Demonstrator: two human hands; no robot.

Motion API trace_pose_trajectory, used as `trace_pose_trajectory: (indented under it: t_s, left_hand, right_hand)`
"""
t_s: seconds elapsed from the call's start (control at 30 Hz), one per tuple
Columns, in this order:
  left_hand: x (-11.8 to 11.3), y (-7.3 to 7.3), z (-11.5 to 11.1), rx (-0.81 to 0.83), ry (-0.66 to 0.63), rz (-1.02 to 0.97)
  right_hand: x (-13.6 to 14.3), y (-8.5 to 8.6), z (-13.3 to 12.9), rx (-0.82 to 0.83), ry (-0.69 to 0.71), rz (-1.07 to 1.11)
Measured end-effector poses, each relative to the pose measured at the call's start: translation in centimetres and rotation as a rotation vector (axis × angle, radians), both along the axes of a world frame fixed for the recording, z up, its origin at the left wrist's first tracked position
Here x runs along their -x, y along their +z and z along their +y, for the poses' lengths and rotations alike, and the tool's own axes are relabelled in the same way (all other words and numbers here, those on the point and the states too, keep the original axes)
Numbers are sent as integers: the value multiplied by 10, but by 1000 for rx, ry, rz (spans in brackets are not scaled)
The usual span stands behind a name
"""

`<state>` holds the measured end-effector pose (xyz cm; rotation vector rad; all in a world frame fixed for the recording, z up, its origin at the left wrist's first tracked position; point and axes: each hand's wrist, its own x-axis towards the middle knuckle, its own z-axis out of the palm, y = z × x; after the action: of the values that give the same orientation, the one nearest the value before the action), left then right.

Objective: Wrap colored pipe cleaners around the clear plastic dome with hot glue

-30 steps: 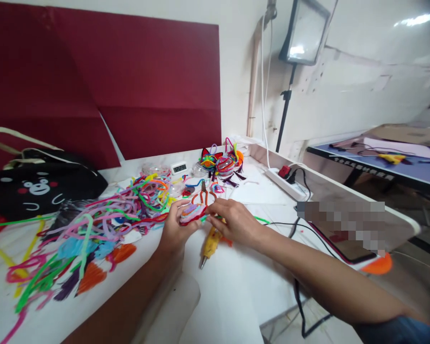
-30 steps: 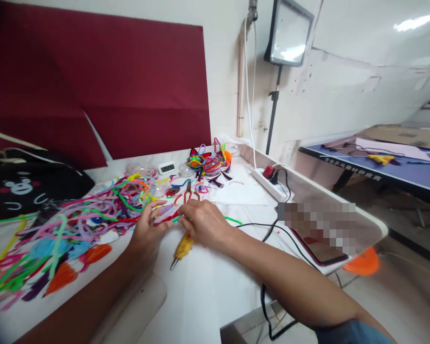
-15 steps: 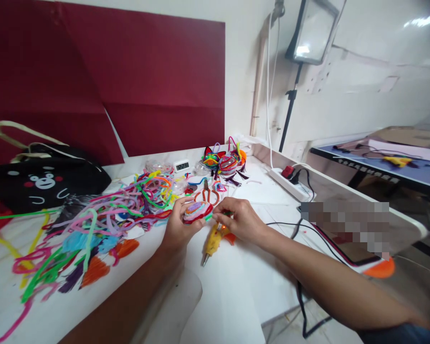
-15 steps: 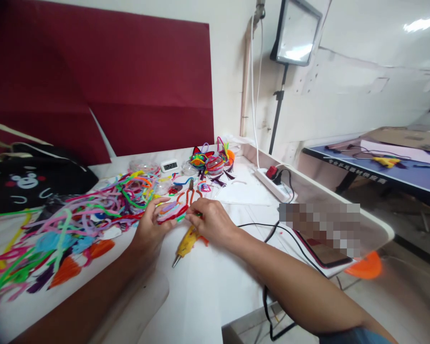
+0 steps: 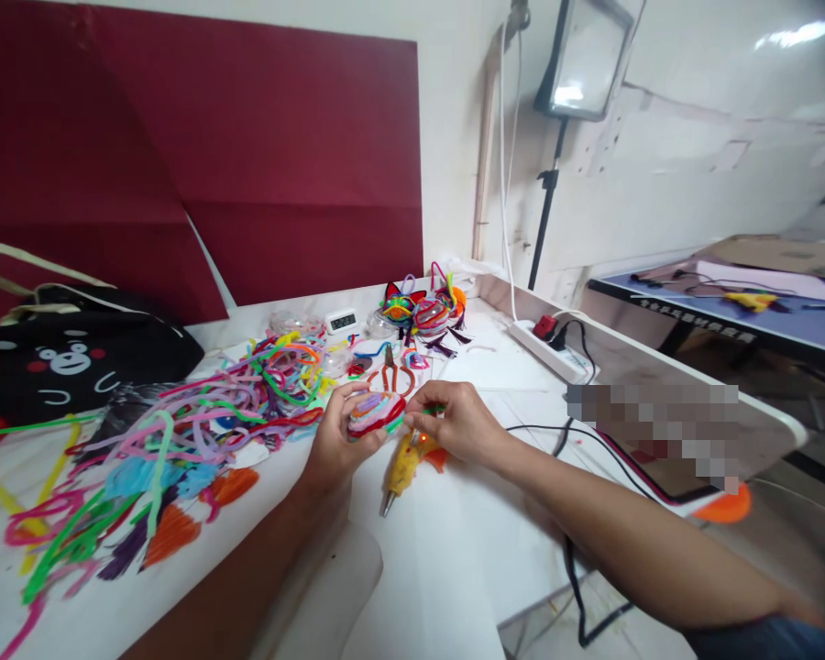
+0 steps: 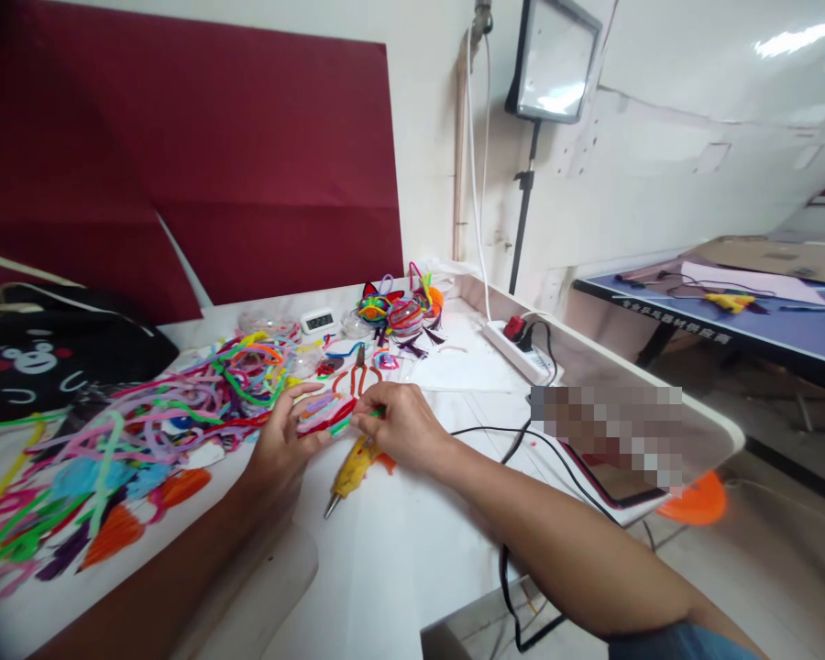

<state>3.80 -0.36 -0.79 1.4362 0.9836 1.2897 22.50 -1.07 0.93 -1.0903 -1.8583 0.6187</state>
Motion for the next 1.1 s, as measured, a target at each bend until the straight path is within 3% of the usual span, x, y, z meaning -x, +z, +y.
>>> trace_pose_trajectory:
  t_s: [0.27, 0.47, 0.83, 1.1]
  left_hand:
    - [0, 2, 0, 15, -37, 12]
    - [0, 2, 0, 4, 8, 87]
    - [-1, 4, 0, -13, -17, 63]
    - [-4, 7, -5, 69, -42, -46]
  right_hand:
    - [1, 0, 0, 24, 2, 28]
    - [3, -5, -1, -7, 20, 5]
    - [2, -1, -4, 54, 34, 35]
    - [-4, 2, -2, 139, 85, 84]
